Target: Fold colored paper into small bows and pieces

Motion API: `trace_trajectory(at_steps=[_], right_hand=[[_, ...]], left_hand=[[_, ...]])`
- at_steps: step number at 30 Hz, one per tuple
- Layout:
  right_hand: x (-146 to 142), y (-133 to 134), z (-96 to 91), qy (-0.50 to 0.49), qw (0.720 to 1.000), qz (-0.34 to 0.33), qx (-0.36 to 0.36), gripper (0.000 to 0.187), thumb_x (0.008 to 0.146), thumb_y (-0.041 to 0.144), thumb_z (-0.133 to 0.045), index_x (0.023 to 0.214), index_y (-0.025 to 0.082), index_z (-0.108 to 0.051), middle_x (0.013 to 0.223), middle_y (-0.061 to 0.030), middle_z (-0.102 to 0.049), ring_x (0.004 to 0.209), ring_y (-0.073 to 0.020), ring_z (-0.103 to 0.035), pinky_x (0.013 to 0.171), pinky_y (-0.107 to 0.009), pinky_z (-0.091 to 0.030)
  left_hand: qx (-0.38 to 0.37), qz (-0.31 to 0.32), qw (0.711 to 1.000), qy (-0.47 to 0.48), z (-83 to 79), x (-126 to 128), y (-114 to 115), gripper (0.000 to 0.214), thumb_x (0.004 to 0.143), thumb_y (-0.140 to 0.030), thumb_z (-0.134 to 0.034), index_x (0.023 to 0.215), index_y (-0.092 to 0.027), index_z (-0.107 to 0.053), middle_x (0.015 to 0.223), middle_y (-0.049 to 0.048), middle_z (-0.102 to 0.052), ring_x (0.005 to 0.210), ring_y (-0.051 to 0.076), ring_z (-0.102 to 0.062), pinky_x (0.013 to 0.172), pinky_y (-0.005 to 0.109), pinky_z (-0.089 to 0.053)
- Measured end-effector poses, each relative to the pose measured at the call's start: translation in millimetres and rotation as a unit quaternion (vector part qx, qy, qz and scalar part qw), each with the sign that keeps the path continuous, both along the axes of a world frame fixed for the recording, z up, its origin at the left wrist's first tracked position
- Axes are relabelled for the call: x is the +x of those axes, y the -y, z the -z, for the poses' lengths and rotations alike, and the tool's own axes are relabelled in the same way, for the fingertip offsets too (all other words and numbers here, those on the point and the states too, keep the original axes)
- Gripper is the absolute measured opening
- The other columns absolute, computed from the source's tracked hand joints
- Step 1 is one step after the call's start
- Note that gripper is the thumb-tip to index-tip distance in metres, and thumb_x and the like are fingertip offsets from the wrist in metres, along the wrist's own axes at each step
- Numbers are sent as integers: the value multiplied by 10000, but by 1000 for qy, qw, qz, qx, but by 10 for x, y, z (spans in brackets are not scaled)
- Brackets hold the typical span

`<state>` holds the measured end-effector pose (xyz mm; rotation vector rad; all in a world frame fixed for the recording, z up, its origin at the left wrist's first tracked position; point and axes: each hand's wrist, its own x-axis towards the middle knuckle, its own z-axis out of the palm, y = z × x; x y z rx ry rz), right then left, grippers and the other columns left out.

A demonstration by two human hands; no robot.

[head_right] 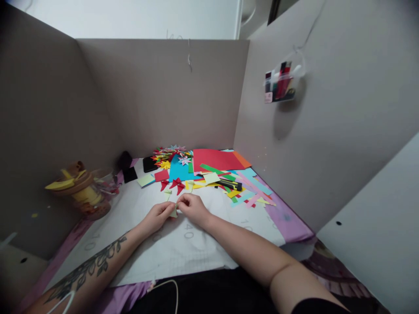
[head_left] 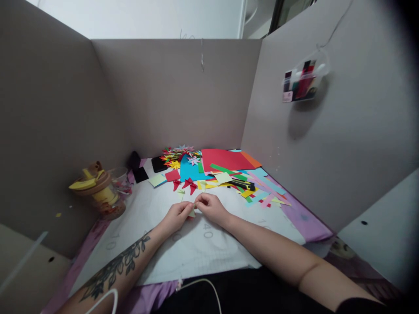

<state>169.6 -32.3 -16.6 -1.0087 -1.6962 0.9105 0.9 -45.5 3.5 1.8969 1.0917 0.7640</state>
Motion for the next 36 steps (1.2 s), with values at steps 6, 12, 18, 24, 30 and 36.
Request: trace_trajectory(at_steps=[6,12,18,24,30,36], right_hand=[[-13,17,-8,-21,1000,-12,-18,86,736,164,-511,721,160,-595,679,8,-601,639,-112,-543,612,-219,-433],[-11,24,-32,-26,999,-15,-22,80,735,176,-504,688,159,-566,653,16,-579,620,-107,-530,593,-215,-420],[1,30,-40,-22,999,-15,-25,74,728,170,-500,666,163,-538,636,24,-563,600,-102,-518,575,-208,-410],[-8,40,-30,-28,998,-24,-45,78,734,162,-486,671,168,-531,635,22,-585,589,-104,-535,566,-208,-413],[-12,44,-59,-23,999,-22,-40,79,720,158,-497,651,163,-534,620,26,-572,595,-103,-522,573,-208,-407],[-9,40,-63,-25,999,-25,-37,85,728,160,-501,653,160,-540,632,23,-566,604,-100,-506,570,-204,-396]], left_hand=[[-8,-6,1000,7,-42,26,27,389,873,-400,-358,642,-159,-557,626,18,-589,613,151,-511,605,241,-369],[-41,-14,999,32,-26,33,37,378,873,-413,-374,679,-153,-568,595,6,-572,586,138,-495,573,230,-359],[-96,5,993,66,-12,26,10,398,838,-452,-431,685,-129,-605,624,25,-589,552,119,-469,524,214,-328],[-100,10,993,59,-42,31,18,319,815,-367,-448,693,-135,-629,639,27,-620,553,114,-476,534,205,-334],[-66,-14,998,18,-79,50,45,323,795,-337,-429,647,-137,-635,581,16,-603,514,114,-472,514,208,-340],[-25,-33,999,-3,-50,62,56,273,775,-290,-437,635,-144,-621,577,16,-619,530,125,-522,529,211,-382]])
